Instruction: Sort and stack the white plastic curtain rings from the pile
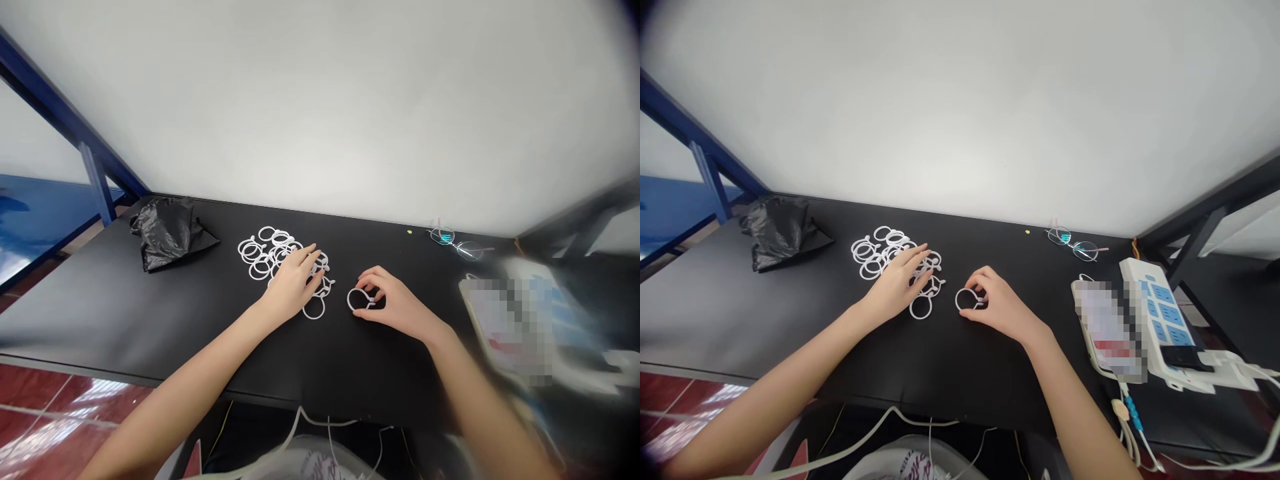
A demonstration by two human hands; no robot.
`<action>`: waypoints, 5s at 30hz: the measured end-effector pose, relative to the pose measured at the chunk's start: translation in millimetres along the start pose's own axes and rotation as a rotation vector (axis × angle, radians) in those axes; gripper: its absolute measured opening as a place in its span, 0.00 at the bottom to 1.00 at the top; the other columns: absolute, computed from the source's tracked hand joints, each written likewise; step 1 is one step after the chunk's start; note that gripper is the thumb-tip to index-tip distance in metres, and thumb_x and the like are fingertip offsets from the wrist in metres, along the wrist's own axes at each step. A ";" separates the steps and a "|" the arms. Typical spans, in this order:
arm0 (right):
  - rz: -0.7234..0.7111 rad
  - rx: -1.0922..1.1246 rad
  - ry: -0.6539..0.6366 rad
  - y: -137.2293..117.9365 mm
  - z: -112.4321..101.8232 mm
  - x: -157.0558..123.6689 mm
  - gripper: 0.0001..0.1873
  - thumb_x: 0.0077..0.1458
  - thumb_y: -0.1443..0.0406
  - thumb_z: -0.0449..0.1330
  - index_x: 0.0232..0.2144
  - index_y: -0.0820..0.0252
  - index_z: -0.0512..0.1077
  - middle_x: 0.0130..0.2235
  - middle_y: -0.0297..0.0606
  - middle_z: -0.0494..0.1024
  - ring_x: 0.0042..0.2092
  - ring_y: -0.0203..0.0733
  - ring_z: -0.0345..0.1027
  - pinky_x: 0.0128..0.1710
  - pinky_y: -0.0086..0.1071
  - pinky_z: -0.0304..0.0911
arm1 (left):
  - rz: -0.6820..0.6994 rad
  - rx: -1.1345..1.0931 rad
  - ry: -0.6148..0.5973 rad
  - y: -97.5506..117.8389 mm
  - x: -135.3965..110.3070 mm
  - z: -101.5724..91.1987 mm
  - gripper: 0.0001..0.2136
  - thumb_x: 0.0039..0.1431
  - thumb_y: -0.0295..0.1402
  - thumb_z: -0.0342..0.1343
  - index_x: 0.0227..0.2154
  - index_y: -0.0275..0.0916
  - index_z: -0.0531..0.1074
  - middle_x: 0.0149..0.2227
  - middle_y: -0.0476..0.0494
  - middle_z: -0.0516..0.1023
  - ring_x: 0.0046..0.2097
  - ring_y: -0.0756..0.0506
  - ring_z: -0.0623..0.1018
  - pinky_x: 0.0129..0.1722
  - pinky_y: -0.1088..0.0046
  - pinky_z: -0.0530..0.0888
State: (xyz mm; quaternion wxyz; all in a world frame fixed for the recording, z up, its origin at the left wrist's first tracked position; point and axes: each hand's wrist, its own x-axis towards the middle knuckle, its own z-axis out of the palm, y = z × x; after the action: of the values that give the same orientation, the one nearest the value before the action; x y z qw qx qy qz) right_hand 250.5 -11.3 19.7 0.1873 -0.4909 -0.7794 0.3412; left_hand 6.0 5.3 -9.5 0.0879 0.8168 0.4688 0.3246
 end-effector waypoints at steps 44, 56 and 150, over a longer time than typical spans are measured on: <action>-0.817 0.135 0.617 -48.5 63.8 -9.3 0.28 0.52 0.81 0.61 0.54 0.59 0.72 0.37 0.44 0.80 0.34 0.43 0.75 0.28 0.35 0.74 | 0.370 -0.460 0.364 27.3 -11.8 -3.2 0.19 0.68 0.43 0.40 0.30 0.37 0.69 0.17 0.52 0.62 0.18 0.53 0.62 0.19 0.76 0.60; -0.799 0.170 0.593 -45.8 61.1 -6.9 0.23 0.53 0.80 0.61 0.49 0.58 0.75 0.35 0.41 0.81 0.33 0.42 0.75 0.28 0.35 0.74 | 0.360 -0.448 0.314 24.3 -12.8 -1.9 0.22 0.70 0.44 0.36 0.31 0.36 0.69 0.20 0.50 0.66 0.19 0.52 0.63 0.20 0.76 0.61; -0.095 -0.086 0.203 30.8 6.4 20.8 0.12 0.54 0.60 0.62 0.42 0.52 0.75 0.62 0.43 0.66 0.62 0.56 0.60 0.58 0.56 0.60 | 0.005 -0.315 -0.327 -6.6 23.5 3.0 0.20 0.56 0.39 0.62 0.51 0.44 0.68 0.59 0.39 0.68 0.59 0.37 0.68 0.59 0.49 0.64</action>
State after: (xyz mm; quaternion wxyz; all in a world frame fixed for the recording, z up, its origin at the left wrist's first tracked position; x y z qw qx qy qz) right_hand 256.8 13.8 -7.7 0.2599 -0.4929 -0.7928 0.2469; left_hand 11.3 28.7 -4.3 0.2884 0.8359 0.3898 0.2572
